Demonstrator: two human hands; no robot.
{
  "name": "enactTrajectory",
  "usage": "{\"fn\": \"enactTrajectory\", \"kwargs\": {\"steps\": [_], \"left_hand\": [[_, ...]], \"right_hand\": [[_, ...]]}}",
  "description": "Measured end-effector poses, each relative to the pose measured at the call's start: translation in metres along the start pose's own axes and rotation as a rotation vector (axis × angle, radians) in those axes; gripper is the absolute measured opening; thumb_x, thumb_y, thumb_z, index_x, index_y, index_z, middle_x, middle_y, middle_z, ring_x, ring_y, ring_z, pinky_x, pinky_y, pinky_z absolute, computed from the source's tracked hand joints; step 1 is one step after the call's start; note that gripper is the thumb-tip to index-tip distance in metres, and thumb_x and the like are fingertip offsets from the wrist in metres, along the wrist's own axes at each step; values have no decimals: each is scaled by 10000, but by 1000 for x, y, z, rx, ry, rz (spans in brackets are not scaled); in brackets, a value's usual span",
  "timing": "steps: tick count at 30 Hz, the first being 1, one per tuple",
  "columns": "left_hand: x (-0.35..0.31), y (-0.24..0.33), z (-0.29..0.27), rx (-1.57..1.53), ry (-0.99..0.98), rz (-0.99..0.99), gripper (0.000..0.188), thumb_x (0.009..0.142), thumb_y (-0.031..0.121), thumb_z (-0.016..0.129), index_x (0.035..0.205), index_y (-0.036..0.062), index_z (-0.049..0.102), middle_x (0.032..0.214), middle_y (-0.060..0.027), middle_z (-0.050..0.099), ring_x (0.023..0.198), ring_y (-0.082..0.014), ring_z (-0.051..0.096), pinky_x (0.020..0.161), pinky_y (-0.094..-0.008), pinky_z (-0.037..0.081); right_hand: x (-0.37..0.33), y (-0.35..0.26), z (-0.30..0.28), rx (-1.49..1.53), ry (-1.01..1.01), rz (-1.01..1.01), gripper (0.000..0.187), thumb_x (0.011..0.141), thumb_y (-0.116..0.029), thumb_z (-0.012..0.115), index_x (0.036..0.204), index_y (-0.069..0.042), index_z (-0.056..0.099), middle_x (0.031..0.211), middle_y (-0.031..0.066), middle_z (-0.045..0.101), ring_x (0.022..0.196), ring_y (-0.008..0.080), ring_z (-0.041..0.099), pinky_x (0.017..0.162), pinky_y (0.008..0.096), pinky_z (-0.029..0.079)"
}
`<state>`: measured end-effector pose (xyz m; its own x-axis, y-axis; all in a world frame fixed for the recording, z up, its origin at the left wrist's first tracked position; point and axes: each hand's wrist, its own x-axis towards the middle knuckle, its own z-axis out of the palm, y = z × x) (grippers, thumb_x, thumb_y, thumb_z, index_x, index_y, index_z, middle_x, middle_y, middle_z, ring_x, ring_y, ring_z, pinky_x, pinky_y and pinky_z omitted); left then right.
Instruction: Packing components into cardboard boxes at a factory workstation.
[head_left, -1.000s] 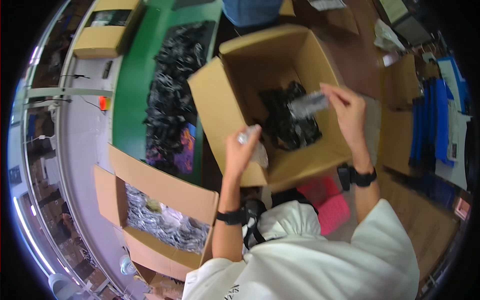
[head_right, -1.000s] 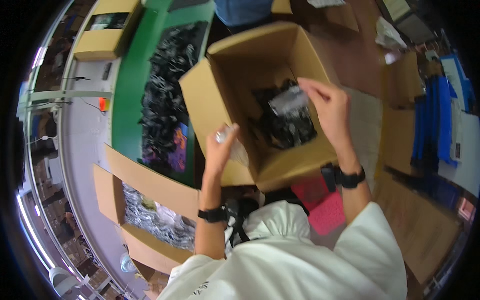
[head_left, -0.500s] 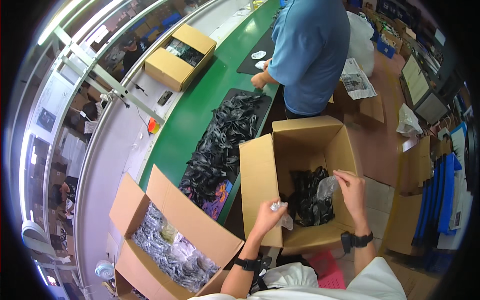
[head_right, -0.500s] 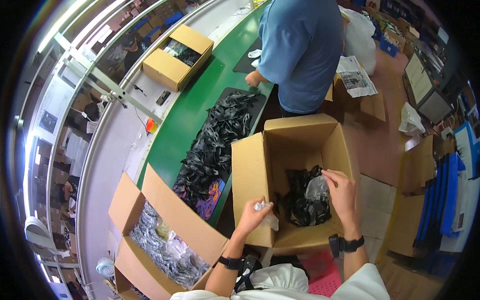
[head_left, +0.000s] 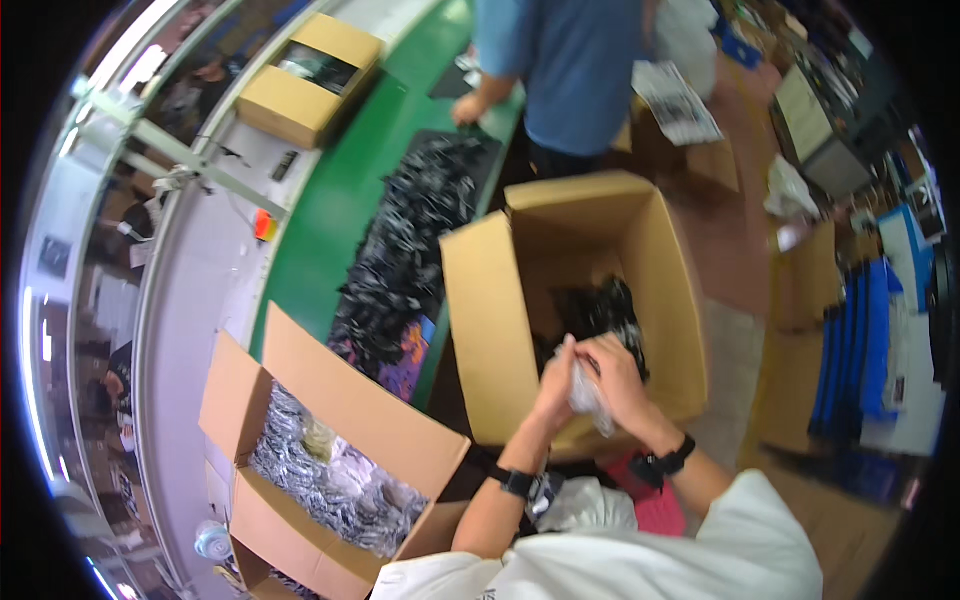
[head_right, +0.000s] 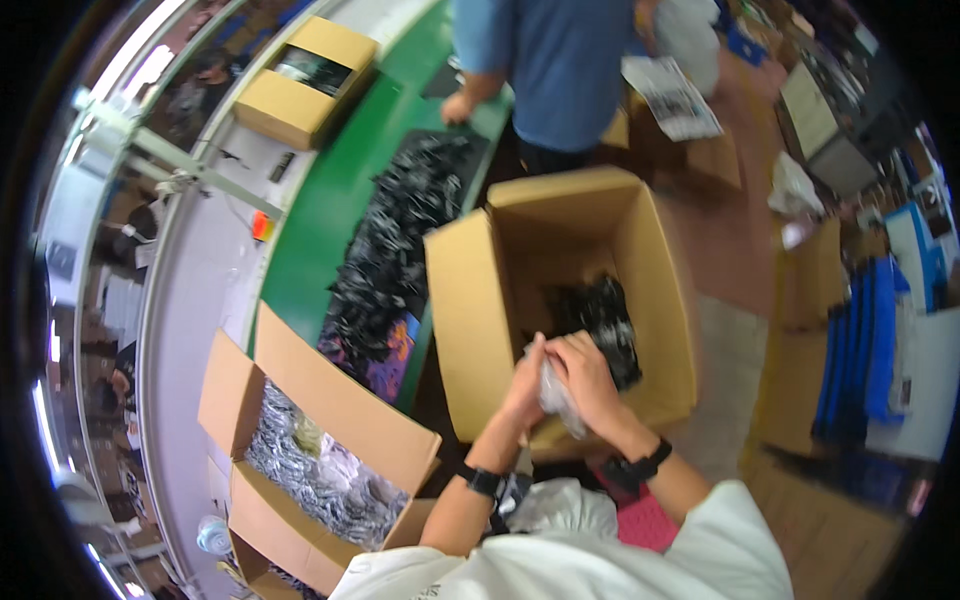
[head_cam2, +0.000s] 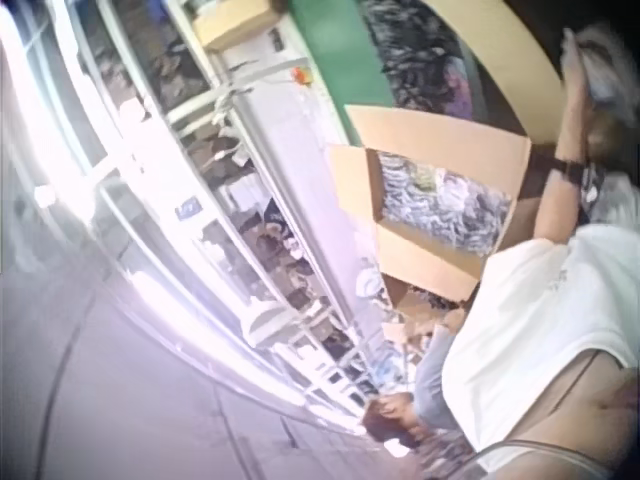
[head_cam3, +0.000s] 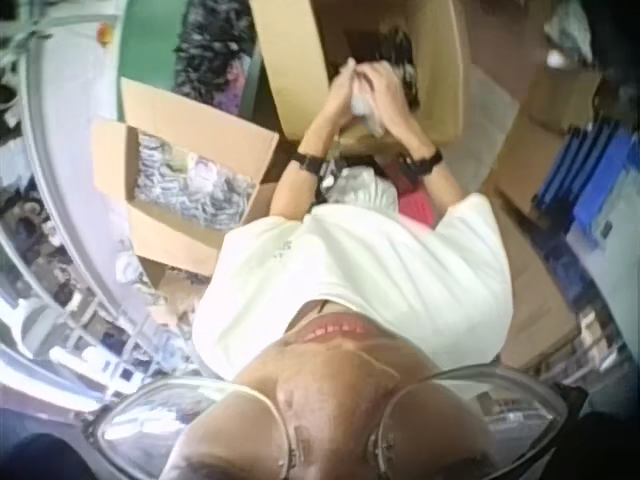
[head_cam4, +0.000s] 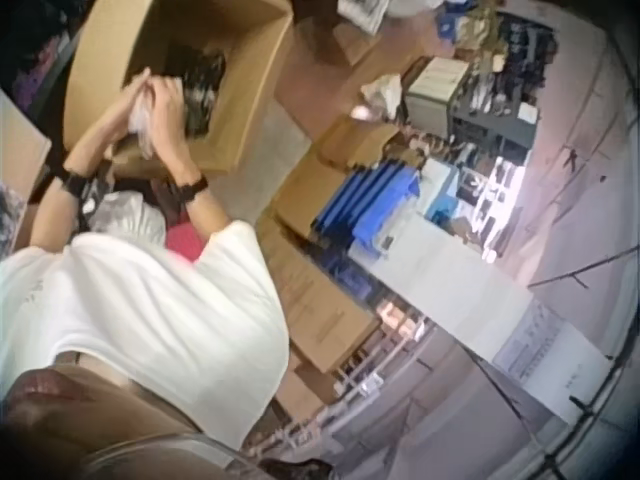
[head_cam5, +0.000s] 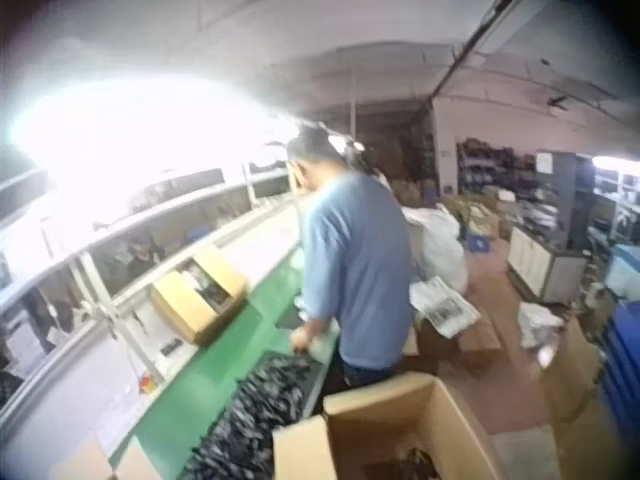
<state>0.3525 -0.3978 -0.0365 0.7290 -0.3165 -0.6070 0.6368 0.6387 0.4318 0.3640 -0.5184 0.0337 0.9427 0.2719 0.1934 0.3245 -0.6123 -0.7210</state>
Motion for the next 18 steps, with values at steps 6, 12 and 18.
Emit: {"fn": "enactTrajectory", "kwargs": {"steps": [6, 12, 18], "left_hand": [[-6, 7, -27, 706, 268, -11, 319, 877, 227, 730, 722, 141, 466, 665, 42, 444, 585, -89, 407, 517, -286, 335], [1, -19, -36, 384, 251, -56, 272, 906, 100, 655, 725, 106, 452, 627, -19, 502, 488, -136, 501, 440, -290, 391], [-1, -25, -58, 708, 216, 40, 258, 924, 123, 642, 737, 78, 470, 541, -16, 480, 414, -116, 478, 379, -273, 367]], "right_hand": [[-4, 142, -8, 353, -162, 704, 232, 932, -177, 566, 957, 23, 682, 907, 195, 697, 835, 363, 670, 765, 418, 532], [-14, 315, 66, -366, -426, 860, 402, 846, -227, 693, 1120, 53, 601, 1071, 281, 655, 1016, 422, 638, 913, 454, 499], [-41, 340, 133, -395, -449, 880, 464, 782, -149, 754, 1151, 61, 564, 1109, 306, 629, 1077, 423, 612, 935, 452, 492]]}}
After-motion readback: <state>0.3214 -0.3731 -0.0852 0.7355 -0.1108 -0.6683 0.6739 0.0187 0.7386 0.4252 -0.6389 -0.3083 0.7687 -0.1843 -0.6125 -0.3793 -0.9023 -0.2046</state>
